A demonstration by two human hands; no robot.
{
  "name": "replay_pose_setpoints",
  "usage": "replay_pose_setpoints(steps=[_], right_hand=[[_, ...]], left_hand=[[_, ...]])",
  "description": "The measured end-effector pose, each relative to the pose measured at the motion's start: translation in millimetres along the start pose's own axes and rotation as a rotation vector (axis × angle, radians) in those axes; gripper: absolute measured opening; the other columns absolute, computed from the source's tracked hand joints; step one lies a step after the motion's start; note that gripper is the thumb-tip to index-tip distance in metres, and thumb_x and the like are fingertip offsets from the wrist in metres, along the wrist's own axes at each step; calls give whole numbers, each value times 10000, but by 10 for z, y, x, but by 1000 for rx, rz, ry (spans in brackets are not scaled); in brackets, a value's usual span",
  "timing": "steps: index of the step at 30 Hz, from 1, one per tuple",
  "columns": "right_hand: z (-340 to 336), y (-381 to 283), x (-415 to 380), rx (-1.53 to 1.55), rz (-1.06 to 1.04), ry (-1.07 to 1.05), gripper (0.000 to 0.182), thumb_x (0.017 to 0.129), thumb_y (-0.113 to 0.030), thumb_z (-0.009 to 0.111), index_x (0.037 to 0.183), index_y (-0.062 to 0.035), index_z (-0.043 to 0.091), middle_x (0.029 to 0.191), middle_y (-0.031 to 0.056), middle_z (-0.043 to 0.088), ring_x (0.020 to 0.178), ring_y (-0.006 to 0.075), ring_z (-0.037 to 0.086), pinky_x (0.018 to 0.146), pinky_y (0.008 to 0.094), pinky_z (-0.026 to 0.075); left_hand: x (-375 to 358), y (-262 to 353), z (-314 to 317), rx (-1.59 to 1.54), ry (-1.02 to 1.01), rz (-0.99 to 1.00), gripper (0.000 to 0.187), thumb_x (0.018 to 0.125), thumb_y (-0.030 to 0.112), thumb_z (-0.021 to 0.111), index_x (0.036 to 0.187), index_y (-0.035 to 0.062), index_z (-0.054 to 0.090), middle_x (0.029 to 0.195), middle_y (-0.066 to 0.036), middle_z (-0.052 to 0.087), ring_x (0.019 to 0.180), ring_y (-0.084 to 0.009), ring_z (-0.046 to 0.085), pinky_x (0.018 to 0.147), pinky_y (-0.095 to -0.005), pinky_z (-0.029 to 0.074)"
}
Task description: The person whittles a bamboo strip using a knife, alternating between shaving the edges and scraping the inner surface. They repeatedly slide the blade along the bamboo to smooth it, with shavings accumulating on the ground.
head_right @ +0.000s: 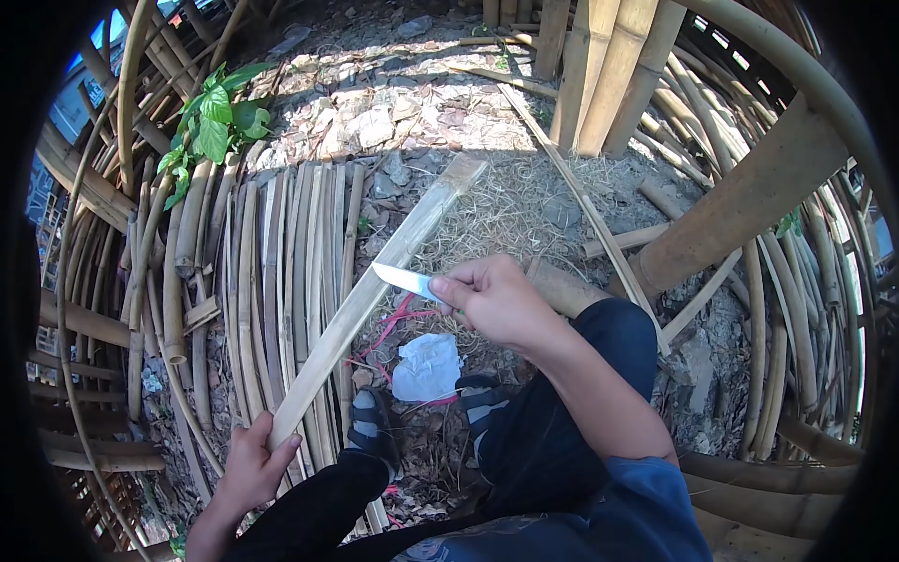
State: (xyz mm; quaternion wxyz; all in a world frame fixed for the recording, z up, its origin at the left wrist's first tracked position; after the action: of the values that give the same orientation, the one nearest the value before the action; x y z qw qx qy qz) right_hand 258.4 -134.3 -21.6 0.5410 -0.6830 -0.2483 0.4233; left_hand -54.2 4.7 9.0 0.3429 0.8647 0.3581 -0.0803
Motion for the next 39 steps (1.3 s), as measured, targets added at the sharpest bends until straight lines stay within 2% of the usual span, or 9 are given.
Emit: replay_pose_setpoints(steps=[3, 10, 12, 14, 17, 21, 26, 28, 39], right_hand=[[-60, 1, 41, -53, 0, -68, 305, 986, -197, 608, 783, 22, 672, 544, -14, 485, 482, 58, 394, 464, 245, 298], [-644, -150, 128, 9, -115, 258, 342, 993, -215, 587, 755, 22, 647, 550, -9, 499, 480, 52, 402, 448, 260, 280], [-1251, -198, 104, -296, -214, 756, 345, 1002, -229, 571, 763, 12, 634, 565, -13, 494, 481, 54, 392, 447, 257, 279], [-1302, -151, 95, -146, -228, 769, 344, 1007, -235, 563, 769, 5, 628, 570, -19, 489, 479, 55, 380, 446, 257, 279], [-1060, -156, -7, 39, -211, 739, 337, 1014, -248, 551, 786, -8, 614, 574, -33, 472, 486, 55, 352, 459, 251, 284], [-325, -190, -38, -56, -175, 86, 328, 1011, -240, 563, 786, -7, 619, 583, -34, 480, 530, 41, 404, 492, 245, 313], [260, 7, -113, 49, -13, -315, 317, 1008, -233, 571, 801, -1, 633, 580, -30, 487, 516, 42, 398, 481, 242, 311], [255, 24, -95, 60, 12, -280, 317, 1009, -234, 568, 805, -2, 636, 575, -30, 485, 509, 43, 396, 477, 242, 308], [-115, 45, 97, 108, -36, -79, 335, 1013, -268, 565, 813, -13, 651, 564, -27, 489, 480, 48, 391, 438, 229, 299]], left_hand=[[-6, 9, 3, 73, 46, 101, 357, 900, 240, 686, 785, -27, 477, 447, -161, 498, 404, -308, 582, 431, -395, 434], [-30, -3, 16, 16, 15, 77, 333, 894, 220, 686, 791, -23, 483, 450, -154, 494, 401, -297, 578, 428, -383, 430], [-84, -99, 10, 18, 5, 59, 333, 896, 220, 683, 790, -23, 481, 453, -152, 493, 402, -297, 571, 428, -383, 422], [-61, -192, -4, 14, 7, 41, 333, 897, 220, 680, 788, -22, 479, 457, -150, 492, 402, -298, 564, 429, -384, 414], [-55, -240, 14, -11, 49, 26, 337, 901, 222, 673, 780, -22, 473, 463, -149, 488, 405, -301, 549, 429, -388, 395], [-25, -219, -9, -11, 85, 27, 332, 902, 219, 666, 781, -27, 479, 462, -149, 481, 402, -306, 536, 430, -393, 386], [-29, -97, 20, -11, 57, 64, 322, 898, 211, 666, 781, -30, 487, 451, -146, 468, 392, -310, 526, 428, -396, 386], [-47, -87, 23, -51, 17, -6, 274, 899, 175, 644, 769, -18, 498, 501, -106, 426, 458, -177, 402, 469, -366, 345], [-96, -167, 45, -104, -53, -9, 275, 902, 199, 659, 803, -27, 537, 489, -84, 438, 439, -164, 441, 455, -351, 360]])
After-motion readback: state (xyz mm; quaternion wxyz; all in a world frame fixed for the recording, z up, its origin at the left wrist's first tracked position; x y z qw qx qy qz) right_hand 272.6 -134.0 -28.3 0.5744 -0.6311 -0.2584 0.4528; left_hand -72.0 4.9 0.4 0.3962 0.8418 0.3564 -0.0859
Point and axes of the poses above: each hand's wrist, its own x-axis towards the middle knuckle, its own z-axis out of the palm, y = z × x, the point moved 4 cm from there along x, towards the middle knuckle
